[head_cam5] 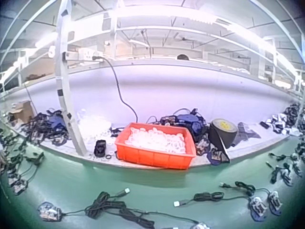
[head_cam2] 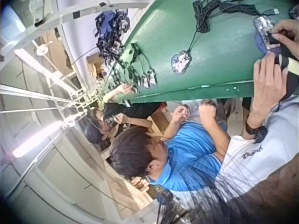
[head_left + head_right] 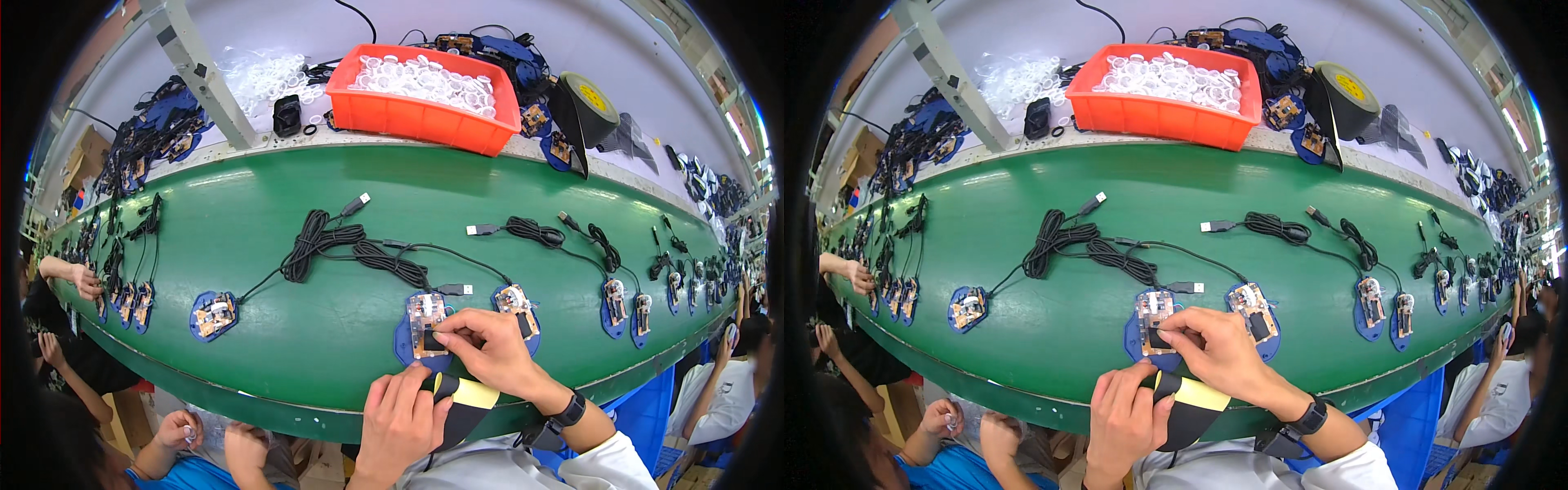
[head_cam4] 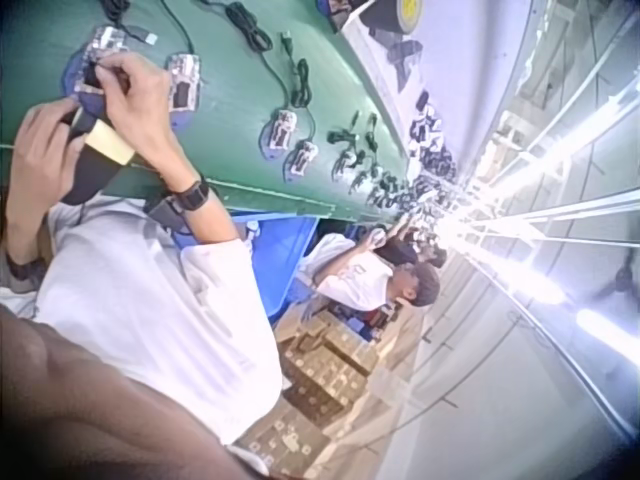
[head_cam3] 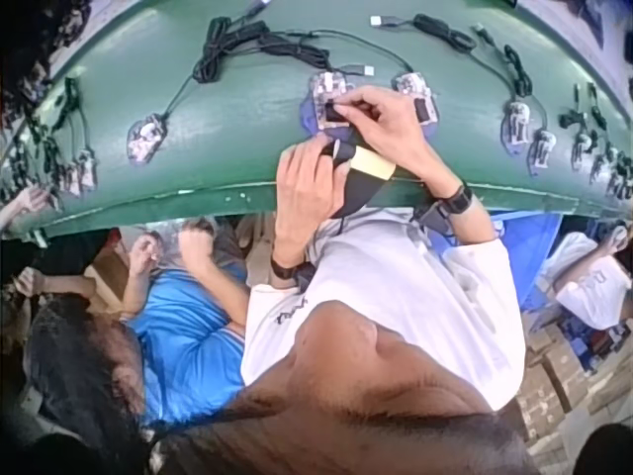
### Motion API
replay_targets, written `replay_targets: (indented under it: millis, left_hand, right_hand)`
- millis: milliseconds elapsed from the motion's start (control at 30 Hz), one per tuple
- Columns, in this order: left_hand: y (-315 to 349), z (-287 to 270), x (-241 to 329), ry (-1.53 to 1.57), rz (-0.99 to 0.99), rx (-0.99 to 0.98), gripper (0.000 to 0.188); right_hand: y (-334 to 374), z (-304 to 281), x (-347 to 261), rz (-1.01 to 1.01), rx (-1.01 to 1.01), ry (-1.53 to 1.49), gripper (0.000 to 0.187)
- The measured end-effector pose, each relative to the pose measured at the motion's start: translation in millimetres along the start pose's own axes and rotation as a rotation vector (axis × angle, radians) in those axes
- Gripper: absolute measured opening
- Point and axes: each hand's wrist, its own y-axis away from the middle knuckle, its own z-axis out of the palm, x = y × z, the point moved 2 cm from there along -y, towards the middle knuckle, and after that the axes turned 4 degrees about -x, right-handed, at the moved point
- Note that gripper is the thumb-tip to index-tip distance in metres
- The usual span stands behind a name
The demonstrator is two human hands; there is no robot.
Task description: The recorder is assembling internal components of computer mice on a production line, including applying small adhesive pieces and routing wires.
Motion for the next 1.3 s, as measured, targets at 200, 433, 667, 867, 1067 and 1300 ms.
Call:
replay_targets:
  millis: [200,433,667,867,1067,1300]
  left_hand:
    - [-2,0,1,0.002,0.012,0.006,0.028]
    - [-4,1,1,0.010,0.016,-0.005,0.028]
    - [-10,3,2,-0.021,0.031,-0.035,0.027]
    - [-12,4,1,-0.039,0.007,-0.068,0.027]
    - [-12,6,1,-0.033,0.005,-0.067,0.026]
    - [-10,8,-1,-0.018,0.002,-0.083,0.025]
  right_hand:
    - [1,-2,-4,-0.044,-0.004,0.026,0.010]
    - [2,-1,-2,-0.062,-0.007,0.040,0.011]
    - [3,-1,-1,-0.094,0.001,0.092,0.011]
    - [4,4,1,-0.121,0.070,0.140,0.012]
    - [6,2,-11,-0.240,0.250,0.453,0.020]
    - [-3,6,-7,-0.124,0.266,0.346,0.064]
